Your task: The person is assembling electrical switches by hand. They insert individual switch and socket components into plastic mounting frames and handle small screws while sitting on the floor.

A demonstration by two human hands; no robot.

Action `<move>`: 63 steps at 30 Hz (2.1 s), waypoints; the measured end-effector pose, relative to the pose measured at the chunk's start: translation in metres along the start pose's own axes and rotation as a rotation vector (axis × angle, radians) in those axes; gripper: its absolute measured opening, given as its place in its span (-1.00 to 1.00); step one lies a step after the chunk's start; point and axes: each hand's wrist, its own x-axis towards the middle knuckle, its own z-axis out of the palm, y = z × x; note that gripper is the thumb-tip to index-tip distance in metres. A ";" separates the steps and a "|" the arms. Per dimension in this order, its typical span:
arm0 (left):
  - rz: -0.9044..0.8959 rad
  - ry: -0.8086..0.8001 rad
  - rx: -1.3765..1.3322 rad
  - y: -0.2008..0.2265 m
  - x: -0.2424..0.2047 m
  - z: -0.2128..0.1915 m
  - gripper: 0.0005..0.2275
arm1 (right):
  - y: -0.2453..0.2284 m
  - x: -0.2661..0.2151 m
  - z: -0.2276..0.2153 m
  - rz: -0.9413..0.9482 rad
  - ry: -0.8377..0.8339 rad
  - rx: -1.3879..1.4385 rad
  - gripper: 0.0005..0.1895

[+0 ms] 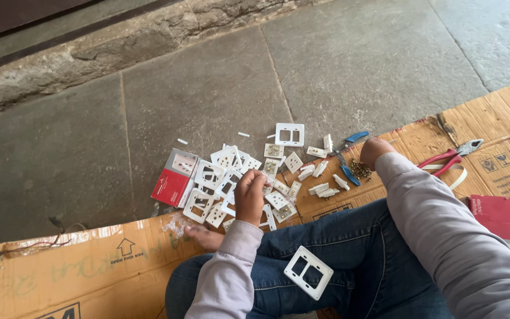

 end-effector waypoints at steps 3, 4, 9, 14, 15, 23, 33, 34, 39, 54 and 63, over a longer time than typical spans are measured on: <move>-0.080 -0.002 -0.081 -0.001 -0.003 -0.004 -0.88 | 0.010 0.014 0.007 0.010 -0.016 0.060 -0.78; -0.122 -0.006 -0.128 0.002 -0.003 -0.004 -0.88 | 0.011 0.013 0.008 0.014 -0.012 0.093 -0.77; -0.241 -0.089 -0.351 0.017 -0.002 -0.001 -0.88 | 0.000 -0.034 -0.014 0.028 0.220 0.834 -0.72; -0.328 -0.169 -0.384 0.016 -0.003 0.006 -0.91 | -0.081 -0.123 -0.048 -0.302 -0.281 1.734 -0.55; -0.325 -0.175 -0.298 0.018 -0.005 0.009 -0.95 | -0.100 -0.140 -0.049 -0.402 -0.365 1.797 -0.50; 0.111 -0.157 0.327 0.034 -0.017 0.020 -0.84 | -0.155 -0.204 -0.030 -0.628 -0.116 1.583 -0.56; 0.168 -0.089 0.200 0.026 -0.023 0.029 -0.88 | -0.168 -0.191 -0.006 -0.581 0.014 1.675 -0.68; 0.175 -0.095 0.159 0.026 -0.024 0.030 -0.87 | -0.168 -0.191 -0.007 -0.597 0.030 1.635 -0.68; 0.183 -0.070 0.331 0.035 -0.023 0.027 -0.90 | -0.169 -0.192 -0.008 -0.652 0.088 1.504 -0.68; -0.097 0.008 -0.005 0.009 -0.019 0.020 -0.98 | -0.178 -0.217 -0.022 -0.791 0.637 0.824 -0.92; 0.176 0.027 0.217 0.009 -0.022 0.024 -0.89 | -0.179 -0.171 0.012 -0.784 -0.018 1.576 -0.90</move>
